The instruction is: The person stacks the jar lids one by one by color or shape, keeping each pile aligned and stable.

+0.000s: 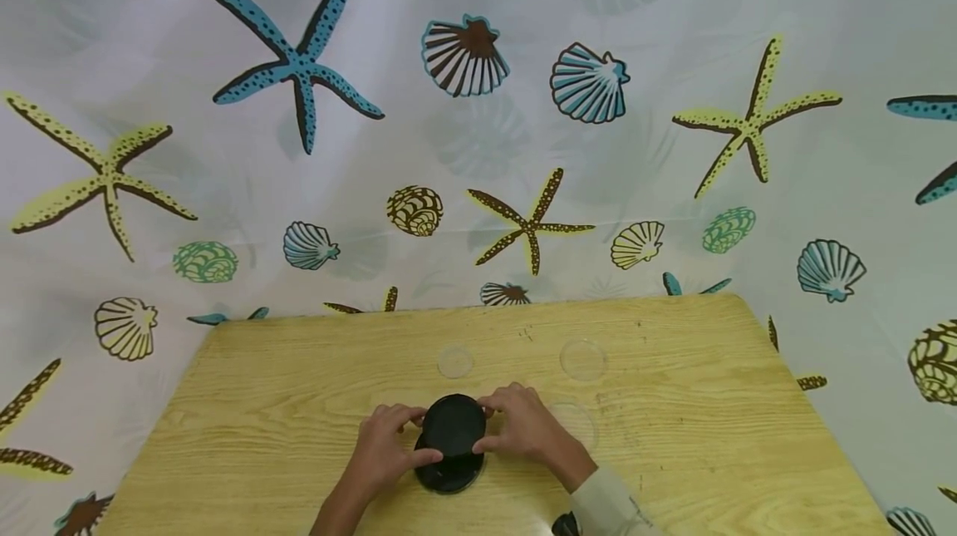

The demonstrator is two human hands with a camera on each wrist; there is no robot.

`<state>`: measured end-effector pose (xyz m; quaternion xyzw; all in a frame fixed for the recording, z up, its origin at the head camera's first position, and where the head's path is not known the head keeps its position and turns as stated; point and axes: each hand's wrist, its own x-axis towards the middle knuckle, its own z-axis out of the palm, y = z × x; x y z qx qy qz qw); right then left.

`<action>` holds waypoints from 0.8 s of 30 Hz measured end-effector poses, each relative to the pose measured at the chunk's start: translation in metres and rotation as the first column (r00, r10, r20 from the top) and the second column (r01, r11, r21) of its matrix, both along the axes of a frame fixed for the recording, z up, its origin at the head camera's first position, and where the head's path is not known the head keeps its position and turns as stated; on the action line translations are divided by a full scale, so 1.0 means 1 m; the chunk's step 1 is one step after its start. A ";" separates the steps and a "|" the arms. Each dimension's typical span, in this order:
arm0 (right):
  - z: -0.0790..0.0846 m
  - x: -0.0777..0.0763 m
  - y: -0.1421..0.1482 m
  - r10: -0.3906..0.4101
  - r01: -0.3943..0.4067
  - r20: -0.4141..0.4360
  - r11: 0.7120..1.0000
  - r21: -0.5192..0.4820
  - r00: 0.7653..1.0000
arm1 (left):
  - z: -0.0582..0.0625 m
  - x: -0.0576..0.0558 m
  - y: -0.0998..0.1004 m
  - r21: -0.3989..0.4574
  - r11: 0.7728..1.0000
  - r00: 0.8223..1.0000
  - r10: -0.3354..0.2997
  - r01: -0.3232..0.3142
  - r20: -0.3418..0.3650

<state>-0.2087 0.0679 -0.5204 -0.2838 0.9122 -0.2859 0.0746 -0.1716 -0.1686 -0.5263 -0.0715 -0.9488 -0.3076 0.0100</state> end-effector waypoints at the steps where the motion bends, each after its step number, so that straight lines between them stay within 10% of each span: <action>1: 0.000 0.000 -0.001 -0.001 0.001 0.002 1.000 0.003 1.000 | 0.000 0.000 0.000 0.002 1.000 1.000 0.000 0.000 0.000; 24: -0.008 0.008 -0.009 0.016 -0.016 0.013 1.000 -0.010 1.000 | -0.010 0.014 -0.007 0.031 1.000 1.000 0.002 -0.002 -0.010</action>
